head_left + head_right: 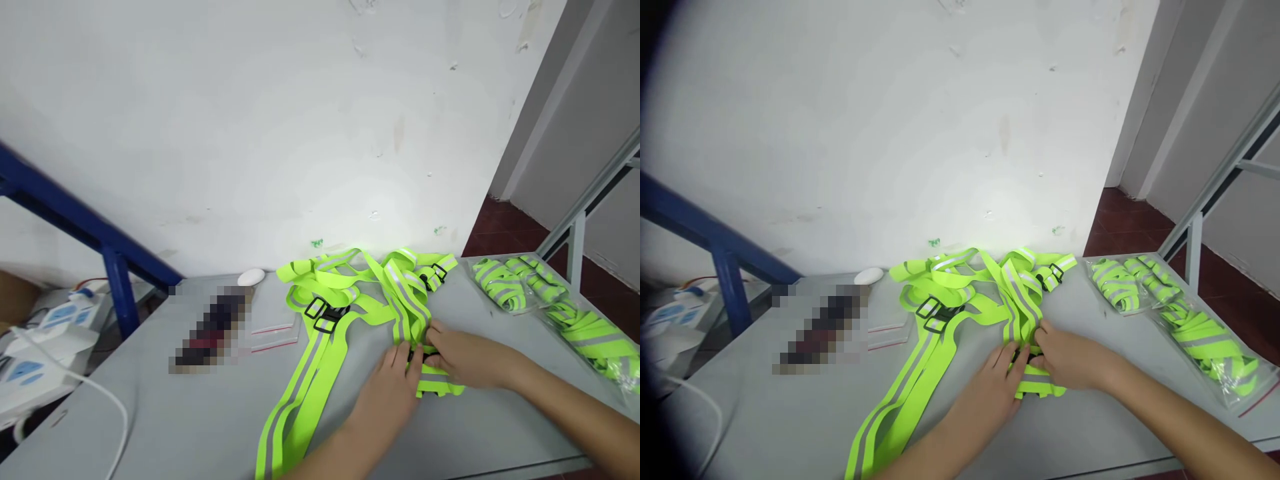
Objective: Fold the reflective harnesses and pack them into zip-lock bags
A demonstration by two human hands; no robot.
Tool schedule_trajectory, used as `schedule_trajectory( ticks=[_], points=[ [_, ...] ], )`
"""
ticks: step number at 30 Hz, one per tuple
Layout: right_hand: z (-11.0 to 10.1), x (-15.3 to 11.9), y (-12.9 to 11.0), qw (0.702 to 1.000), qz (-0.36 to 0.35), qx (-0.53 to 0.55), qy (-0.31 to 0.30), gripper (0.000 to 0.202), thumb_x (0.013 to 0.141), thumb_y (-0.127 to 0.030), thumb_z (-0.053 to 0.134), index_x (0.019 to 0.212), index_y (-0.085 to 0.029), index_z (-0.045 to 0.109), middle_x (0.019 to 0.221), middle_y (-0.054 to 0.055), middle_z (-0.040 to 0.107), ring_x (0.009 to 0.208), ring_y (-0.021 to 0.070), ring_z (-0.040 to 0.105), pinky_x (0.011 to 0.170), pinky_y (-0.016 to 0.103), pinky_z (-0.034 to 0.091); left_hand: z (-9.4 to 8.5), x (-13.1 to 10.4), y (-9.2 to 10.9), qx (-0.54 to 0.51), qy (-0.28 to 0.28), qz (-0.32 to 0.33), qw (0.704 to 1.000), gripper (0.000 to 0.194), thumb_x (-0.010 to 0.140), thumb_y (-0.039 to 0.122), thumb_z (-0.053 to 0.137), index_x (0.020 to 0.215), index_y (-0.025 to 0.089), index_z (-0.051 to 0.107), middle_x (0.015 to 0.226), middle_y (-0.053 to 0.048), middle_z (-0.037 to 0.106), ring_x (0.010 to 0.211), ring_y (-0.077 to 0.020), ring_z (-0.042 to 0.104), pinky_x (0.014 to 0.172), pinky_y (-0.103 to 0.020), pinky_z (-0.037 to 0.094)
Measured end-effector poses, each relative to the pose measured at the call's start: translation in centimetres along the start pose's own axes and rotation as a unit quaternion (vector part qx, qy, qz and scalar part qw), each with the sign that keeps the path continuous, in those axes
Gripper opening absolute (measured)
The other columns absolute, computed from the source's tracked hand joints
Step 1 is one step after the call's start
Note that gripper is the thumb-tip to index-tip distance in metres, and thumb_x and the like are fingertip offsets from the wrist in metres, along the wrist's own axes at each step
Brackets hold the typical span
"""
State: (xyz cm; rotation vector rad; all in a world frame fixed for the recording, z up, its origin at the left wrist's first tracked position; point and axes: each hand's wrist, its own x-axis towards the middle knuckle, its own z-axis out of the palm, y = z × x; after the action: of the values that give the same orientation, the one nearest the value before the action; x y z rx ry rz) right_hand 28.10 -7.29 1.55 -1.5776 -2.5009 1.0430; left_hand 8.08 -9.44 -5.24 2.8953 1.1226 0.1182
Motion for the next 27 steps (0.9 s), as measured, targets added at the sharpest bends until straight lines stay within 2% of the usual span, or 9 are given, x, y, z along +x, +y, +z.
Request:
schedule_trajectory(
  ticks=[3,5,7,9,14,18,20,25,27],
  points=[
    [1.6,-1.2,0.5,0.991,-0.001,-0.034,0.127,0.025,0.099,-0.036,0.038,0.108,-0.017,0.051,0.108,0.01,0.054,0.081,0.0204,0.059,0.071,0.035,0.048,0.1,0.5,-0.2,-0.036,-0.022,-0.007,0.999,0.061,0.085,0.022,0.057,0.142,0.01,0.04,0.134,-0.019,0.055,0.121,-0.0313,0.053,0.1,-0.043,0.044],
    [3.0,-2.2,1.0,0.974,-0.047,-0.09,0.203,0.034,0.095,-0.043,0.048,0.116,-0.017,0.05,0.113,0.013,0.055,0.097,0.0264,0.057,0.083,0.043,0.048,-0.1,0.6,-0.3,-0.05,-0.036,-0.007,0.998,0.059,0.085,0.02,0.056,0.141,0.008,0.041,0.136,-0.02,0.053,0.124,-0.0328,0.052,0.102,-0.045,0.043],
    [4.7,-2.9,1.5,0.951,-0.112,-0.151,0.244,0.055,0.083,-0.052,0.064,0.122,-0.016,0.05,0.118,0.015,0.056,0.108,0.033,0.053,0.093,0.051,0.044,-0.3,0.7,-0.3,-0.066,-0.053,-0.006,0.996,0.06,0.083,0.018,0.06,0.139,0.005,0.042,0.139,-0.022,0.051,0.126,-0.0346,0.05,0.104,-0.046,0.042],
    [6.2,-3.1,2.0,0.937,-0.137,-0.189,0.261,0.065,0.075,-0.051,0.074,0.123,-0.015,0.05,0.118,0.015,0.058,0.11,0.0344,0.052,0.093,0.052,0.045,-0.6,0.6,-0.4,-0.095,-0.058,0.003,0.994,0.063,0.08,0.015,0.063,0.139,0.006,0.042,0.14,-0.021,0.051,0.127,-0.035,0.049,0.106,-0.047,0.041],
    [7.1,-2.2,2.9,0.942,-0.118,-0.21,0.234,0.043,0.074,-0.013,0.073,0.113,-0.014,0.056,0.1,0.01,0.063,0.093,0.0285,0.058,0.074,0.041,0.054,-1.8,0.1,-1.0,-0.268,-0.02,-0.029,0.963,0.071,0.08,0.008,0.059,0.144,0.02,0.03,0.152,-0.014,0.037,0.137,-0.0254,0.041,0.109,-0.043,0.041],
    [4.9,-1.6,3.0,0.957,-0.142,-0.162,0.195,0.026,0.085,-0.021,0.066,0.109,-0.017,0.059,0.094,0.008,0.063,0.089,0.0258,0.058,0.073,0.039,0.053,-3.1,-1.1,-1.9,-0.388,-0.011,-0.064,0.92,0.074,0.077,0.015,0.067,0.141,0.021,0.031,0.161,-0.013,0.009,0.147,-0.0252,0.02,0.116,-0.047,0.03],
    [3.6,-1.5,2.7,0.967,-0.145,-0.117,0.174,0.017,0.091,-0.028,0.06,0.105,-0.02,0.06,0.092,0.006,0.063,0.088,0.0234,0.059,0.073,0.036,0.052,-3.8,-1.7,-2.5,-0.418,-0.022,-0.065,0.906,0.072,0.076,0.013,0.067,0.139,0.023,0.033,0.162,-0.011,0.005,0.147,-0.0253,0.018,0.117,-0.047,0.027],
    [2.3,-1.0,1.8,0.975,-0.153,-0.034,0.155,0.016,0.094,-0.034,0.054,0.095,-0.021,0.063,0.086,0.004,0.063,0.085,0.0199,0.06,0.07,0.029,0.049,-4.7,-2.1,-3.4,-0.467,-0.053,-0.108,0.876,0.07,0.085,0.016,0.061,0.146,0.03,0.029,0.148,-0.007,0.046,0.132,-0.0225,0.048,0.109,-0.041,0.04],
    [2.5,-0.7,1.8,0.974,-0.17,-0.032,0.148,0.017,0.094,-0.035,0.054,0.091,-0.02,0.062,0.085,0.004,0.062,0.082,0.0193,0.059,0.068,0.029,0.048,-4.6,-1.7,-3.0,-0.472,-0.045,-0.104,0.874,0.068,0.087,0.017,0.059,0.147,0.029,0.03,0.142,-0.007,0.053,0.128,-0.0228,0.052,0.106,-0.04,0.043]
  ],
)
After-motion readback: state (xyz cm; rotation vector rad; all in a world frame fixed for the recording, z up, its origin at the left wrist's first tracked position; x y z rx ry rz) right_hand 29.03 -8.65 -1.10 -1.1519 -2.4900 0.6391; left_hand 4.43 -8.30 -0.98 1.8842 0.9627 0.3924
